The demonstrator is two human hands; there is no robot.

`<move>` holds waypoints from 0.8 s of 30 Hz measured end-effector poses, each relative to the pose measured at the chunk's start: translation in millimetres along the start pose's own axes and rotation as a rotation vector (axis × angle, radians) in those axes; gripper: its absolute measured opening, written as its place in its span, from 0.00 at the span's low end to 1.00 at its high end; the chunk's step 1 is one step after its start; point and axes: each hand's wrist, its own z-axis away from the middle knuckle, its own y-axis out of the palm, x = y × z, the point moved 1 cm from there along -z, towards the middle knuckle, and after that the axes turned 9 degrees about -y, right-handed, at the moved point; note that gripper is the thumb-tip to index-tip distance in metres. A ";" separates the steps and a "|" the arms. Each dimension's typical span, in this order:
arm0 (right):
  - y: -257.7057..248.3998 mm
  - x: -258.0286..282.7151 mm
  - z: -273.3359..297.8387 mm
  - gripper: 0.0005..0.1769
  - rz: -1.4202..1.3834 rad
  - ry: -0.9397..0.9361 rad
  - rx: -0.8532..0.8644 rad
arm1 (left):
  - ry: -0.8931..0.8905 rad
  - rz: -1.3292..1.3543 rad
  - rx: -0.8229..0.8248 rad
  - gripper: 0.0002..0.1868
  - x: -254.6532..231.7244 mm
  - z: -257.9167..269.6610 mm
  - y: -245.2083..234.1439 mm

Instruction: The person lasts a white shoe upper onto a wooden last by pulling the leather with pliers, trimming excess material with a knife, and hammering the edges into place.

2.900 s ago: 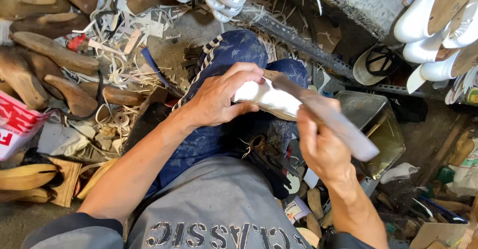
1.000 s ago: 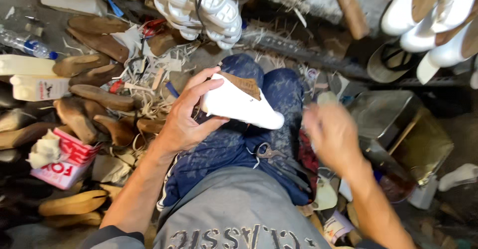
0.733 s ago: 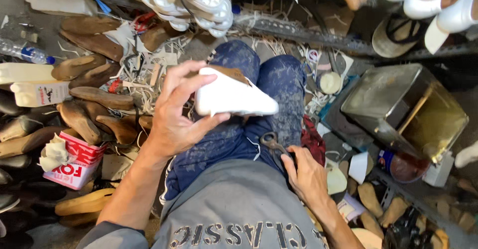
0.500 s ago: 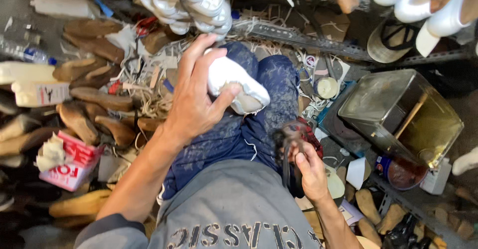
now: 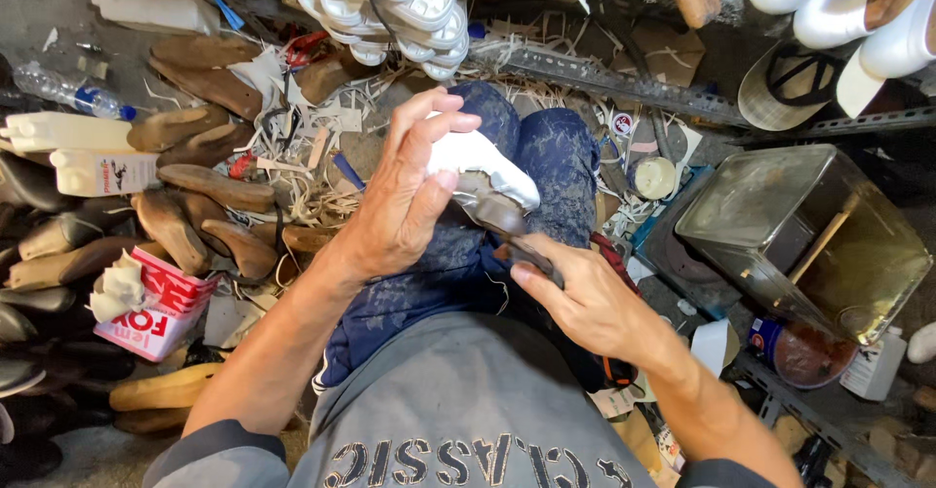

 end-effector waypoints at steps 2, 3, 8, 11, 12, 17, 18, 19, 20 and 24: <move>-8.0 1.2 -7.3 0.18 0.144 -0.104 0.223 | 0.038 -0.045 0.011 0.26 -2.9 0.4 0.6; -13.9 3.8 -10.7 0.18 0.144 -0.101 0.227 | 0.033 -0.042 0.010 0.26 -3.5 2.6 1.6; -46.8 7.8 -25.6 0.26 0.224 -0.095 0.407 | 0.062 -0.060 0.049 0.24 -5.4 5.4 4.0; -67.2 19.2 -32.8 0.23 0.145 -0.090 0.538 | 0.100 -0.039 0.075 0.22 -5.3 7.4 3.6; -69.7 19.0 -34.2 0.23 0.145 -0.086 0.538 | 0.100 -0.035 0.076 0.22 -6.0 7.5 2.4; -63.5 12.6 -30.7 0.22 -0.182 -0.021 0.515 | 0.128 -0.016 0.092 0.30 -1.9 6.3 1.0; -63.9 13.7 -23.9 0.22 -0.182 -0.022 0.523 | 0.124 -0.017 0.086 0.30 -1.3 5.4 2.2; -65.3 13.8 -17.4 0.17 0.042 0.036 0.451 | 0.123 -0.050 0.087 0.31 -0.9 4.5 3.4; -66.5 14.2 -9.6 0.16 0.262 0.095 0.374 | 0.122 -0.083 0.092 0.31 -0.7 3.8 4.8; -70.9 23.2 8.3 0.11 0.294 0.028 0.305 | 0.143 -0.105 0.066 0.33 -6.3 3.9 16.2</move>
